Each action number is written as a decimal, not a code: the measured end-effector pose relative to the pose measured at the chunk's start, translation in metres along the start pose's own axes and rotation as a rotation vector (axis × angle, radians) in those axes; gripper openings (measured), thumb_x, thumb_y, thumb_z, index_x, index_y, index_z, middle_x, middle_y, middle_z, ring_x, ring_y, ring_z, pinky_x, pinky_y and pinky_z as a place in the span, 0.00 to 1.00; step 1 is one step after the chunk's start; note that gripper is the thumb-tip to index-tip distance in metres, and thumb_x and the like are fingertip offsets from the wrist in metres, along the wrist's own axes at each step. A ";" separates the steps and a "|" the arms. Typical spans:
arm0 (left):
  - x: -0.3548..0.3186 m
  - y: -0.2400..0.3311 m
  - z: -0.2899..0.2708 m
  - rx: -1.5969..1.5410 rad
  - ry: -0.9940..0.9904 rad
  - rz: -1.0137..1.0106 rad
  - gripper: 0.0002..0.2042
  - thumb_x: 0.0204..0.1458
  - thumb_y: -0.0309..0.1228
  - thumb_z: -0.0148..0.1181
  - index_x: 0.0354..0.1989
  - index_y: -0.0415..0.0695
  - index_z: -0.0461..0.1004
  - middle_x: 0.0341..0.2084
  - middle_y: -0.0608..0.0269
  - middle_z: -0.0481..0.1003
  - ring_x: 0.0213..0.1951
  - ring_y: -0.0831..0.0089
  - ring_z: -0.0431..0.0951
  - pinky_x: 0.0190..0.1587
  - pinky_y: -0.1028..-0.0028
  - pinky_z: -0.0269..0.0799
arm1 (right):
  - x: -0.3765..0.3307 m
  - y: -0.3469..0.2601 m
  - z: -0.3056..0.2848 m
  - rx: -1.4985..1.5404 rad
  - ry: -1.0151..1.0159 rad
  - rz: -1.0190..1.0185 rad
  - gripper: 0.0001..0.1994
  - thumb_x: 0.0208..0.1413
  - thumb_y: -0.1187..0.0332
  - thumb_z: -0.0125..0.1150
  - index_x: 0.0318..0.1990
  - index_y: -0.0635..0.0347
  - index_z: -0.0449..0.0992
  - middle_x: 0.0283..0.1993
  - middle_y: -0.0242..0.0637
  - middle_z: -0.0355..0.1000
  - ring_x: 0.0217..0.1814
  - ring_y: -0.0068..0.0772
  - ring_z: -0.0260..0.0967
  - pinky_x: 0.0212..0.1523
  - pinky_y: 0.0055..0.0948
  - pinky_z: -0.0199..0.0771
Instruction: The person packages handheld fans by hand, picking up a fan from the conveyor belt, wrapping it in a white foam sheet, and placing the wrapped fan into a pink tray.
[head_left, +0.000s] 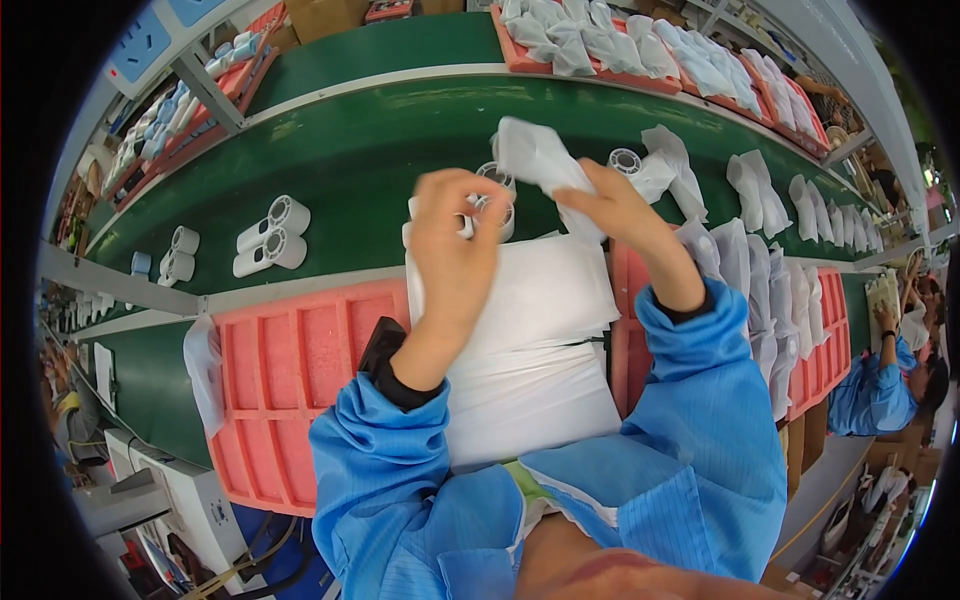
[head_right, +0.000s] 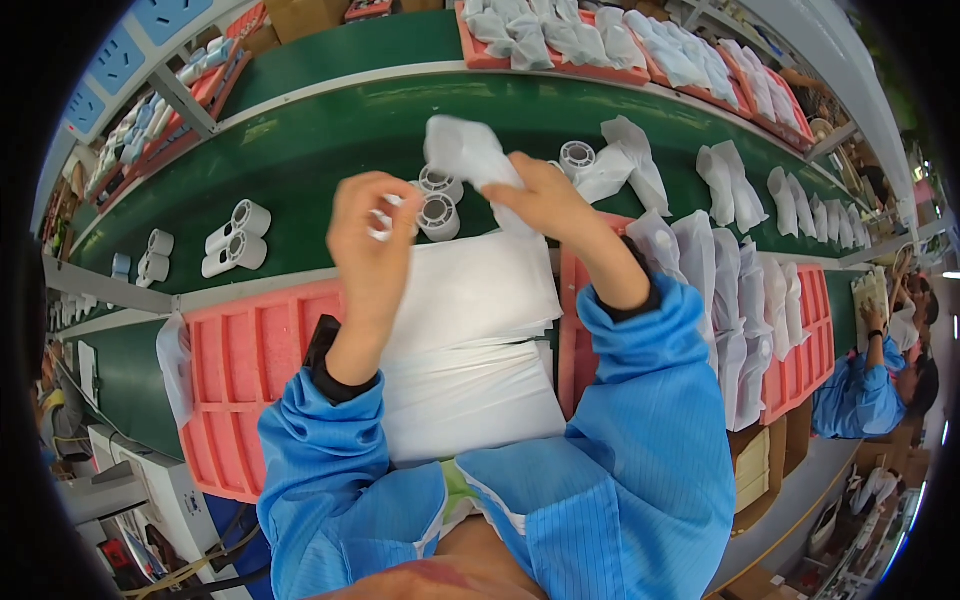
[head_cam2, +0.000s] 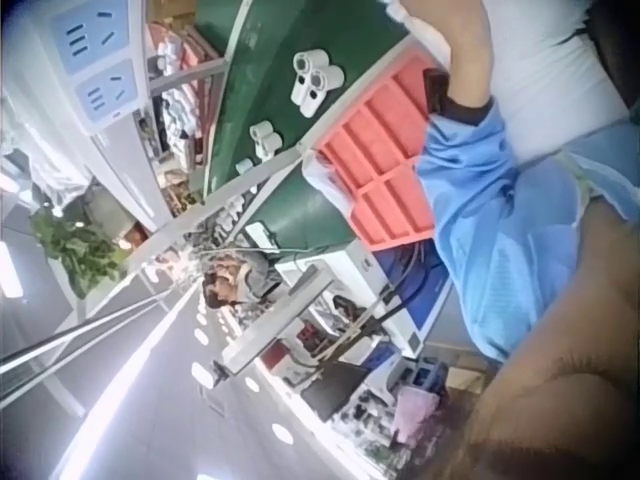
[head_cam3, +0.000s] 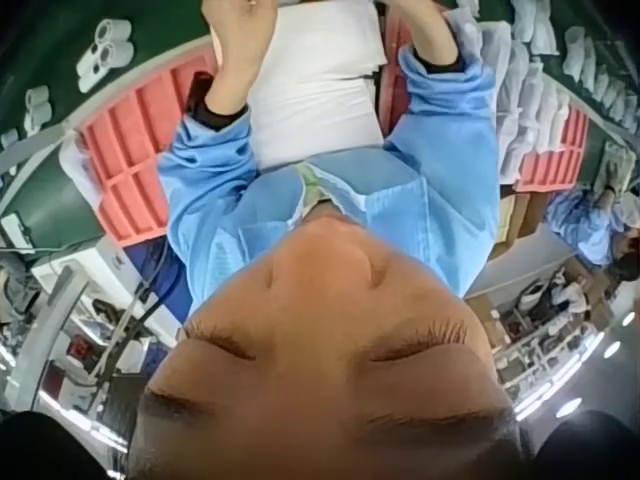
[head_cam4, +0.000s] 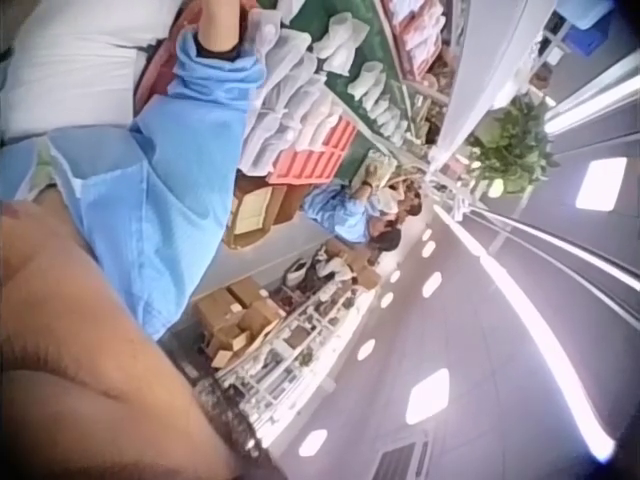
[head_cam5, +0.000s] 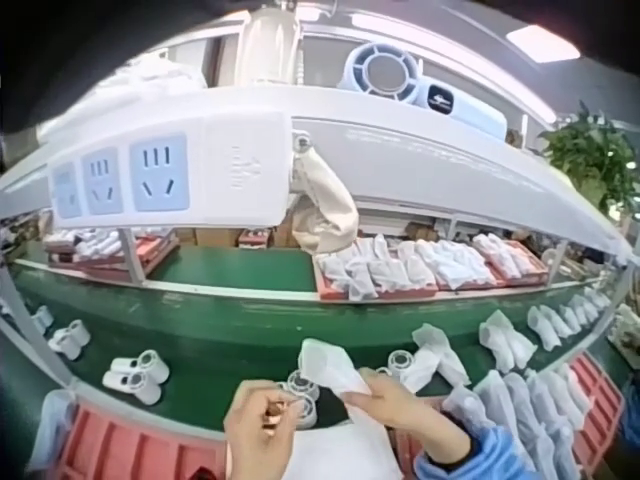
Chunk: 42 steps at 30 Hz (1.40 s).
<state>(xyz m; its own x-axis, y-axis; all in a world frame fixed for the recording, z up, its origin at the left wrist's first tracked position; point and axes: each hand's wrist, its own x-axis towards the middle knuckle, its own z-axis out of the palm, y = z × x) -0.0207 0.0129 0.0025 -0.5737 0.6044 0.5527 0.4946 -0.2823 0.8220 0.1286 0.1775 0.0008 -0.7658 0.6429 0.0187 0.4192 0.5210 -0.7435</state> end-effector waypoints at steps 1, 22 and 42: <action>-0.009 -0.005 0.009 0.054 -0.107 0.069 0.07 0.48 0.30 0.66 0.33 0.45 0.75 0.37 0.62 0.71 0.32 0.69 0.74 0.32 0.72 0.68 | 0.016 0.016 0.012 -0.127 0.064 0.007 0.19 0.54 0.58 0.60 0.42 0.69 0.72 0.38 0.51 0.74 0.40 0.45 0.73 0.41 0.36 0.71; -0.069 -0.026 0.052 0.332 -0.543 0.122 0.07 0.45 0.31 0.67 0.28 0.45 0.74 0.29 0.62 0.71 0.31 0.66 0.74 0.30 0.68 0.70 | 0.062 0.117 -0.070 -0.835 -0.047 0.252 0.27 0.31 0.63 0.69 0.48 0.52 0.78 0.52 0.44 0.73 0.54 0.44 0.71 0.52 0.39 0.74; -0.024 0.005 0.017 -0.161 -0.377 -0.237 0.04 0.50 0.26 0.65 0.30 0.42 0.75 0.24 0.68 0.70 0.17 0.83 0.59 0.21 0.79 0.56 | -0.083 -0.022 -0.093 0.460 0.553 -0.260 0.25 0.33 0.72 0.71 0.46 0.63 0.77 0.41 0.32 0.75 0.42 0.21 0.71 0.47 0.23 0.69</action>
<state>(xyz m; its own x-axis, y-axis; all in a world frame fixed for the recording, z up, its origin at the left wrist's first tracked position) 0.0063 0.0098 -0.0093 -0.3666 0.8862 0.2832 0.2538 -0.1976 0.9469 0.2278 0.1644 0.0778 -0.4054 0.7820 0.4735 -0.0793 0.4859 -0.8704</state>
